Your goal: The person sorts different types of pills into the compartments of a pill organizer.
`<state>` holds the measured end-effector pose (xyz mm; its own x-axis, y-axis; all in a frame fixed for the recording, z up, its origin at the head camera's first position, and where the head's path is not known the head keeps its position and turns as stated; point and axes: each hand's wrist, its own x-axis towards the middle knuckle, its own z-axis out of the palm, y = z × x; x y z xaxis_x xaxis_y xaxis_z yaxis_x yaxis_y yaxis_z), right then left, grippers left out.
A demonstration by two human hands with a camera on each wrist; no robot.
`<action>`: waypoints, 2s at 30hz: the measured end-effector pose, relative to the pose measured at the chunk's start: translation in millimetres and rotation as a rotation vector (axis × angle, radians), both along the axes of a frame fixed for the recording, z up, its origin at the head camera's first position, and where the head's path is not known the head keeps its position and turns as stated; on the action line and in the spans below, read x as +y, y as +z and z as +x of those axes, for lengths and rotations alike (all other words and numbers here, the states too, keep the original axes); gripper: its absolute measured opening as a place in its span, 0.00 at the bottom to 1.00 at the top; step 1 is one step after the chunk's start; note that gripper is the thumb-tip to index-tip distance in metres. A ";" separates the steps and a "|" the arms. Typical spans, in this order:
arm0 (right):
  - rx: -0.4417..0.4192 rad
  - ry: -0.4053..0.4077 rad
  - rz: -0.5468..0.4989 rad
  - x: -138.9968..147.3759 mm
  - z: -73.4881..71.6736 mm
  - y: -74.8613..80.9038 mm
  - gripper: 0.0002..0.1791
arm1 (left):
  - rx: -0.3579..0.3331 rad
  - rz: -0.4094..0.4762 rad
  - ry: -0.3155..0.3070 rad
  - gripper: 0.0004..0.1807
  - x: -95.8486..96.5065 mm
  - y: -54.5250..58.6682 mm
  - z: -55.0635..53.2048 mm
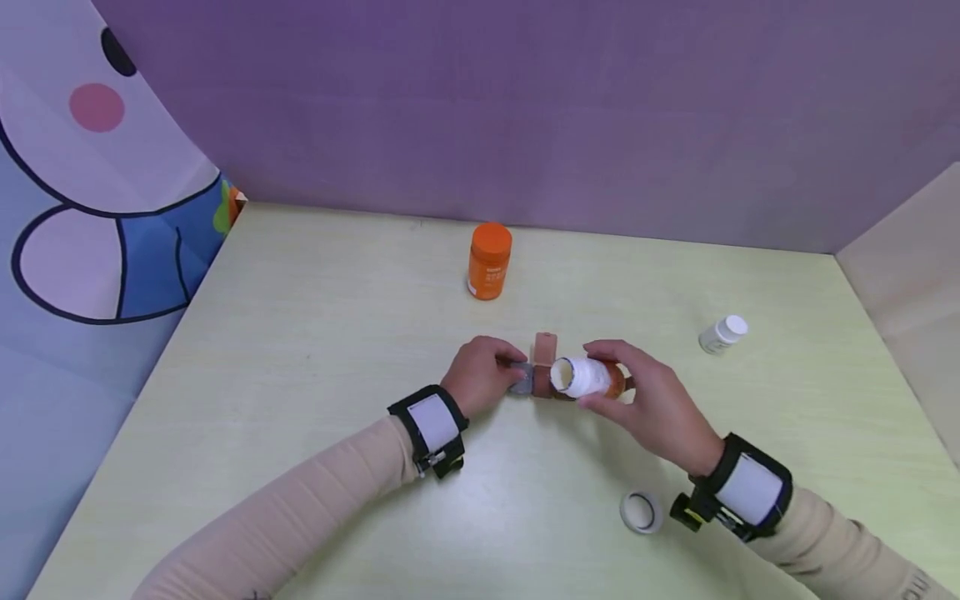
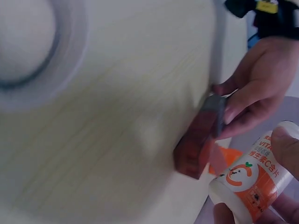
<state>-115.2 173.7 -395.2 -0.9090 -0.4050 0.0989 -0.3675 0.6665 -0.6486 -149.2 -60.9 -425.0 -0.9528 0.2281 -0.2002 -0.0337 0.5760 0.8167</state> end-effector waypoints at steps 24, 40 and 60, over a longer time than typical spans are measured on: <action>0.063 0.021 0.187 -8.5 -18.5 -11.4 0.27 | -0.032 0.009 0.009 0.10 2.1 -1.8 -0.9; 0.041 0.089 0.279 -24.7 -27.2 9.4 0.22 | -0.029 0.010 0.007 0.09 0.2 -1.5 -1.7; -0.048 0.068 0.361 -42.5 -32.9 21.4 0.18 | -0.038 0.005 0.009 0.10 0.3 -0.7 -0.6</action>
